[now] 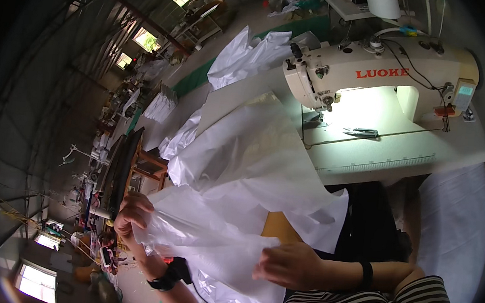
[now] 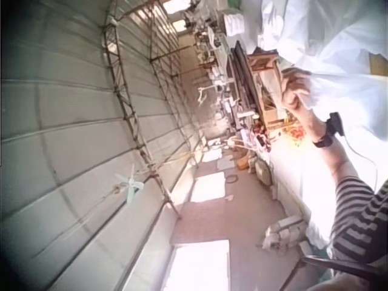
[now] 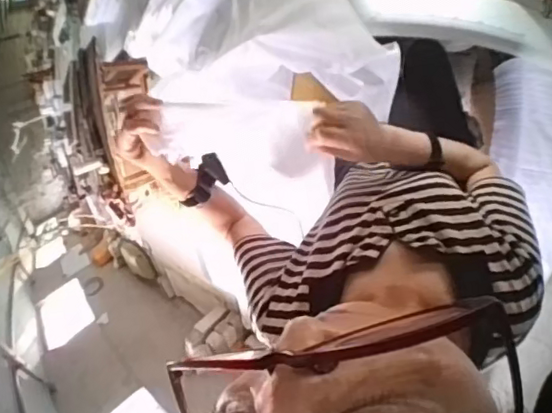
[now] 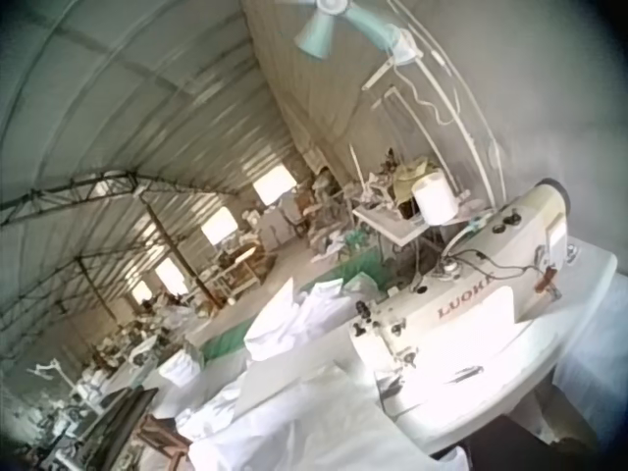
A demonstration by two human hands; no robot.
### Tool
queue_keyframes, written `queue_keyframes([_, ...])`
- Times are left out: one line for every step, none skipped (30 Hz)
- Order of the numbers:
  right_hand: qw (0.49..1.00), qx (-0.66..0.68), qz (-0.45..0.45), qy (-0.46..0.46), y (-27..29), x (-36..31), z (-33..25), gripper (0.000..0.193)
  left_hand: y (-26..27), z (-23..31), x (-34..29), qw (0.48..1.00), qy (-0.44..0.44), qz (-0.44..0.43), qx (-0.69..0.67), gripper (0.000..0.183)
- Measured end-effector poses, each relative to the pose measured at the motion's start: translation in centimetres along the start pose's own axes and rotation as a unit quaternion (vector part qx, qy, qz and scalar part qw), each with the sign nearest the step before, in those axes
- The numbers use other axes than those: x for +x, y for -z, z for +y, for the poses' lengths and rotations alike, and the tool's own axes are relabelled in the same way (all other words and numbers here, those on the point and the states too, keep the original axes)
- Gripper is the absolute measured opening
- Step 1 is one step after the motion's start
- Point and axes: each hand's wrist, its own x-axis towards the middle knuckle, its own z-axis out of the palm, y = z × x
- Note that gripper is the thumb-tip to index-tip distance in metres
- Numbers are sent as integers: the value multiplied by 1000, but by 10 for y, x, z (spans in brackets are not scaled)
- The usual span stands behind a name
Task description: Sewing the edges of large white plastic liners or bags using an industrial sewing machine.
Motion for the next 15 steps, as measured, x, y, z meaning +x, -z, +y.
queue_keyframes([1000,-3,-8,-20,1,2,-2,20,-7,-2,0,998,-28,47,-4,28])
queue_keyframes([999,24,12,-23,1,4,-2,24,-14,-3,0,997,-48,56,-36,32])
queue_keyframes([996,60,69,-10,2,7,-1,29,-21,-3,1,996,-64,46,-37,32])
queue_keyframes([987,68,120,-82,1,10,2,34,-27,-3,0,995,-58,58,-62,32])
queue_keyframes([991,54,86,-89,1,13,6,34,-33,-3,0,992,-51,70,-88,33])
queue_keyframes([988,24,89,-122,-1,15,12,39,-36,-4,1,993,-53,78,-75,35])
queue_keyframes([985,-8,70,-156,-3,16,17,43,-38,-5,1,993,-47,83,-75,35])
queue_keyframes([986,-21,72,-152,-4,15,22,47,-39,-6,1,991,-41,83,-92,32])
queue_keyframes([982,-19,120,-144,-8,14,27,51,-38,-7,1,991,-33,82,-103,30])
queue_keyframes([956,56,-49,-284,-8,9,31,50,-38,-7,0,990,-41,82,-109,30])
queue_keyframes([865,95,-239,-430,-10,4,35,49,-37,-6,-1,988,-9,98,-121,24])
queue_keyframes([873,191,-160,-420,-16,-2,33,44,-36,-6,-2,982,48,134,-126,19])
queue_keyframes([889,206,-141,-385,-23,-8,32,44,-35,-6,-1,985,20,115,-131,19])
queue_keyframes([898,201,-192,-342,-30,-15,31,39,-34,-7,1,986,55,134,-84,13])
queue_keyframes([900,180,-251,-308,-35,-21,31,34,-36,-9,3,987,67,134,-49,9])
